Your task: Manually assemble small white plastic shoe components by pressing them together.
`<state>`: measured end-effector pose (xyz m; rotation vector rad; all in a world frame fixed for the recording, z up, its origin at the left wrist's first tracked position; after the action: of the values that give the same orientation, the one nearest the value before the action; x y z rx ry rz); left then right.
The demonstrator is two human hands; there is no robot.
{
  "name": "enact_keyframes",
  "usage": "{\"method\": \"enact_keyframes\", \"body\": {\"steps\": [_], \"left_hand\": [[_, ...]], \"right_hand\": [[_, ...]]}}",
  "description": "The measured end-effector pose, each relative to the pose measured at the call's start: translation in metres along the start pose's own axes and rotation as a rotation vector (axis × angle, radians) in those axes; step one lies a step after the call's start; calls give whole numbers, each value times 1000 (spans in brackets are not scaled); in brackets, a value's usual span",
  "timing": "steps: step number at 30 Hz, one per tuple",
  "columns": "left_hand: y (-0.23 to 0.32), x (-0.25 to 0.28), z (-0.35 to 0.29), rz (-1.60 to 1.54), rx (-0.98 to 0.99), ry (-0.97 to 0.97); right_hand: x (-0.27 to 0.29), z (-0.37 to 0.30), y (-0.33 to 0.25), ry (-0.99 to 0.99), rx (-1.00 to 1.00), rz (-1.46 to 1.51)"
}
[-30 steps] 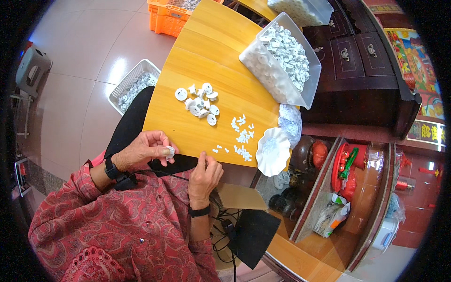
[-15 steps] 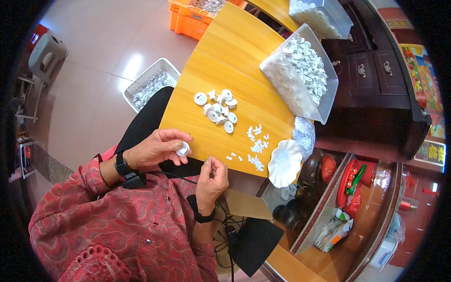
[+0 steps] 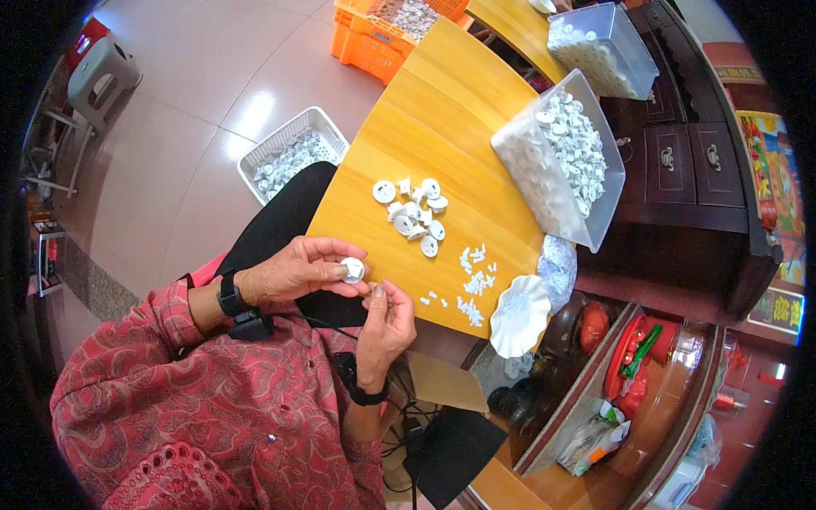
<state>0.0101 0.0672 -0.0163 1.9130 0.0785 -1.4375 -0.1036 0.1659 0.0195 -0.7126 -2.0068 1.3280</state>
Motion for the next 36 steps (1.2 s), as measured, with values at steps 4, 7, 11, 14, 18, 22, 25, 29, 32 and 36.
{"method": "enact_keyframes", "body": {"steps": [4, 7, 11, 14, 18, 22, 25, 29, 32, 36], "left_hand": [[3, 0, -1, 13, -39, 13], [2, 4, -1, 84, -8, 39], [3, 4, 0, 106, -20, 18], [5, 1, -1, 93, 16, 28], [4, 7, -1, 139, -20, 38], [2, 0, 0, -45, -6, -6], [-3, 5, 1, -134, 11, -2], [-2, 2, 1, -152, 22, -3], [-4, 2, 0, -175, 27, 9], [-9, 6, -1, -142, 17, -5]], "right_hand": [[2, 0, -1, 13, 60, -11], [7, 1, -2, 30, 150, -70], [4, -2, -2, 26, 48, 22], [-3, -4, -3, -22, -46, 101], [-8, -7, -6, -54, -66, 151], [-12, -9, -9, -54, -60, 213], [-10, -10, -13, -45, 12, 171], [-6, -8, -11, -47, 41, 73], [-10, -12, -27, -47, 149, 36], [-16, -17, -33, -28, 212, -35]]}}
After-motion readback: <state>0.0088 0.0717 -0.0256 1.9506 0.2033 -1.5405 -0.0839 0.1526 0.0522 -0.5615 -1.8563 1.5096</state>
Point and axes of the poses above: each hand's wrist, its own z-axis towards the middle knuckle, its own x-axis out of the back of the hand, y = z × x, the point moved 9 cm from there along z, towards the middle knuckle, and after that the axes turned 10 degrees about -x, right-handed, at the moved point
